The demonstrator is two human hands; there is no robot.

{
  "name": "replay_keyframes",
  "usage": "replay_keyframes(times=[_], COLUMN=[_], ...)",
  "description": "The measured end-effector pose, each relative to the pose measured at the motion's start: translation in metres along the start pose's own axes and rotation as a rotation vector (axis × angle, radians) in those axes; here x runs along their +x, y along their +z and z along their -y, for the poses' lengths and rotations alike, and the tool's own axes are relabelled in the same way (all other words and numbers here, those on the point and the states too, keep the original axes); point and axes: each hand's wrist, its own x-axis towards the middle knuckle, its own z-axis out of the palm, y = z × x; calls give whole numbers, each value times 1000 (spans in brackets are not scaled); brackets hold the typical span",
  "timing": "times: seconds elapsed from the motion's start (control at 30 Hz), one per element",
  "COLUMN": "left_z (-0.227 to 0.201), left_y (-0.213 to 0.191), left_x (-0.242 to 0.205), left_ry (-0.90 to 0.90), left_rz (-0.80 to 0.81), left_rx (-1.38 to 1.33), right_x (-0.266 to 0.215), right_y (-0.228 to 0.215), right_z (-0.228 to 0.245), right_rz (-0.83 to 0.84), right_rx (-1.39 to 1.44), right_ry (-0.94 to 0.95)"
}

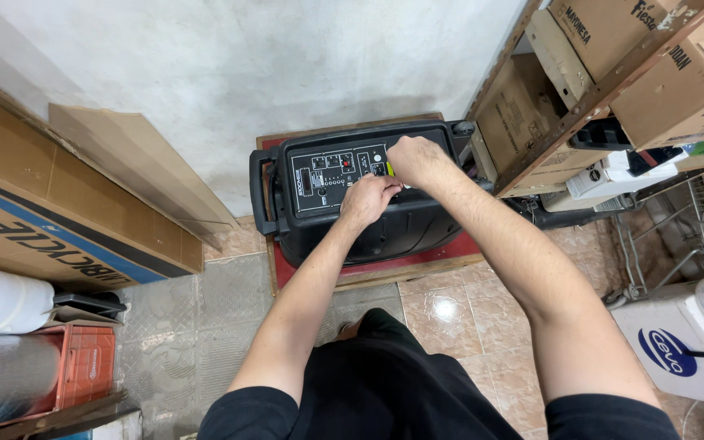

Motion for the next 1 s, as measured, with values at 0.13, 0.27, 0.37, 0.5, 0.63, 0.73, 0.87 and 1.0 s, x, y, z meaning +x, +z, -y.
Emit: replay_keyframes(times=[0.13, 0.27, 0.37, 0.5, 0.63, 0.73, 0.87, 1.0], left_z=[1, -4, -13, -6, 1, 3, 2, -8], left_y=[-4, -10, -19, -6, 0, 5, 4, -11], left_x=[1, -1, -6, 3, 4, 5, 6, 5], left_ry=[-5, -23, -9, 18, 43, 35, 16, 14], left_rz=[0, -11, -1, -12, -29, -31, -28, -16], left_rx=[14, 26, 47, 97, 63, 26, 34, 44], right_x=[-3, -11, -24, -10, -13, -5, -12, -30], right_y=[2, -1, -16, 3, -8, -1, -5, -32], right_z=[7, 11, 13, 4, 11, 4, 3, 16], right_rz=[-27, -131, -102, -166, -91, -68, -57, -85], right_rx=[-166, -228, -84, 29, 5, -29, -12, 23], right_ry=[-133, -293, -202, 47, 168, 164, 73, -79])
